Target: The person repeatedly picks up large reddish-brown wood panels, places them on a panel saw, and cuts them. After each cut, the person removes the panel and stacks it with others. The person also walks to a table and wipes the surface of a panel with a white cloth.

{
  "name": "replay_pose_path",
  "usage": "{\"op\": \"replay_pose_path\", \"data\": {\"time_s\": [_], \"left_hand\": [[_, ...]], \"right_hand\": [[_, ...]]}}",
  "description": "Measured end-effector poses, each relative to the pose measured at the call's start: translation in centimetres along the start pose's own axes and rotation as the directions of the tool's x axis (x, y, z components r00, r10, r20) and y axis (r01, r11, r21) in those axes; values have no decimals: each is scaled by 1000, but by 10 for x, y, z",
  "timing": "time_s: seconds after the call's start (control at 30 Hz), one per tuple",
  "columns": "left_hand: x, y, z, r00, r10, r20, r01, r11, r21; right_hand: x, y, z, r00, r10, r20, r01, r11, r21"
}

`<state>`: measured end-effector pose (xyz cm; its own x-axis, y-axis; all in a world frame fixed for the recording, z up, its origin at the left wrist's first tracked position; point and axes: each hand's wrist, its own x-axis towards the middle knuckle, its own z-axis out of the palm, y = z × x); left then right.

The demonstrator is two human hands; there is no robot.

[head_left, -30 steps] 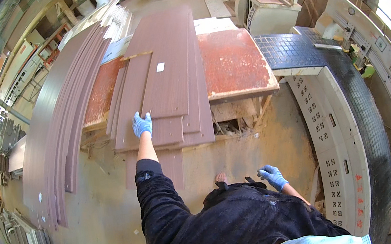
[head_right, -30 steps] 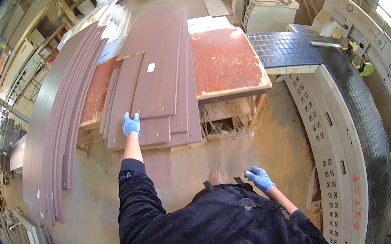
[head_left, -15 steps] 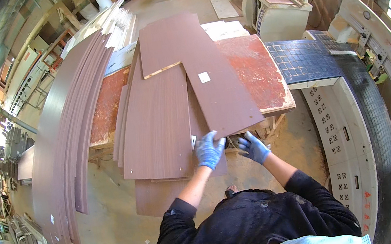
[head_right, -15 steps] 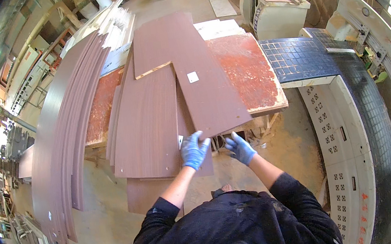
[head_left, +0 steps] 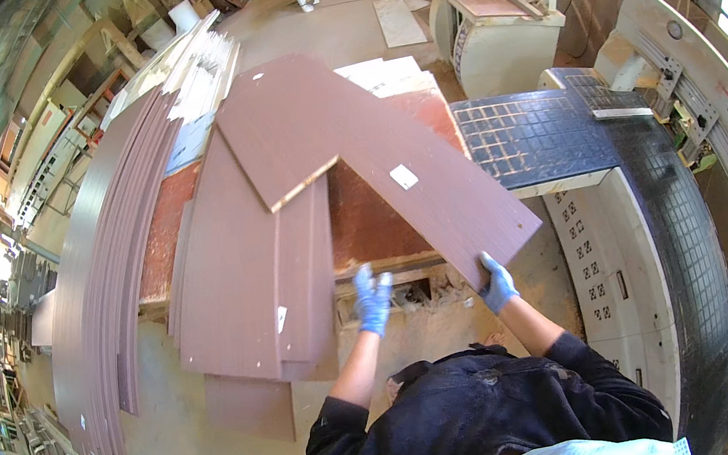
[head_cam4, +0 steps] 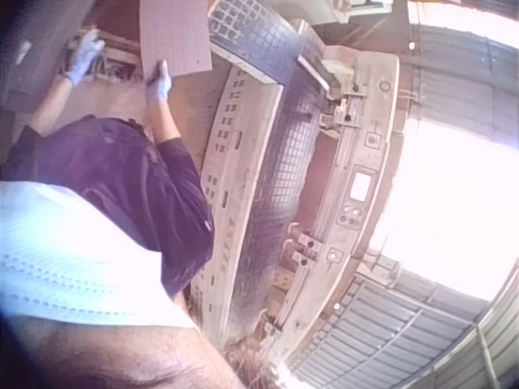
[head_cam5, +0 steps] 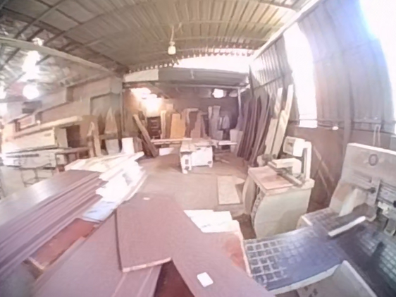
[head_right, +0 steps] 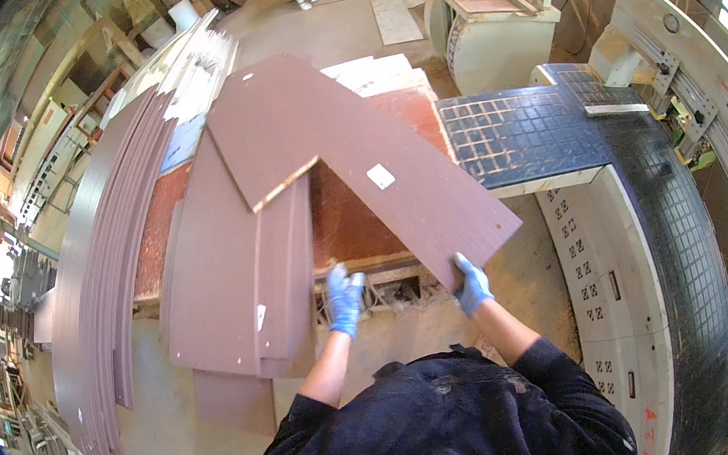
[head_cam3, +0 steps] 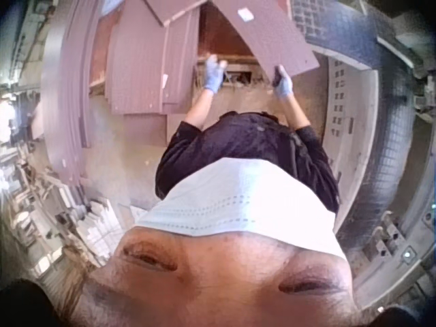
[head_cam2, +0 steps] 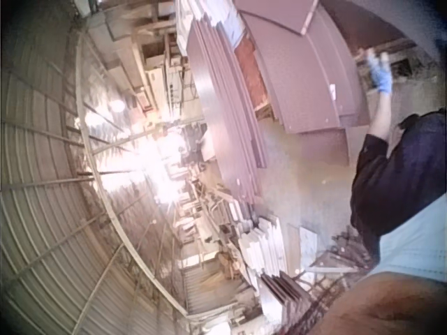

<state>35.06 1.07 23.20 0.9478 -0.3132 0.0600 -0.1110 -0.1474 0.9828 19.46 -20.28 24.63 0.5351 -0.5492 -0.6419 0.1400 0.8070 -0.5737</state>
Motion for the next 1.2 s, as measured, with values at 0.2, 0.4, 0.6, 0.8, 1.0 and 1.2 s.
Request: {"op": "replay_pose_path", "data": {"time_s": [0.2,0.4,0.6,0.8,1.0,1.2], "left_hand": [[67,20,-20,906,-4,-423,14,1000,21],[124,51,30,845,-521,-125,473,835,-282],[169,11,105,789,-551,271,597,583,-552],[107,39,224,895,-423,139,421,702,-574],[22,79,404,776,-543,320,583,425,-693],[-105,-11,519,252,-817,519,936,68,-347]], "right_hand": [[-14,-139,-119,982,-84,-169,68,993,-94],[9,-237,-254,961,-62,-271,7,980,-200],[39,-318,-332,911,-232,-342,151,957,-247],[105,-429,-412,861,-348,-370,192,898,-397],[146,-613,-498,610,-704,-364,470,691,-549],[199,-588,-415,735,-672,-86,506,629,-591]]}}
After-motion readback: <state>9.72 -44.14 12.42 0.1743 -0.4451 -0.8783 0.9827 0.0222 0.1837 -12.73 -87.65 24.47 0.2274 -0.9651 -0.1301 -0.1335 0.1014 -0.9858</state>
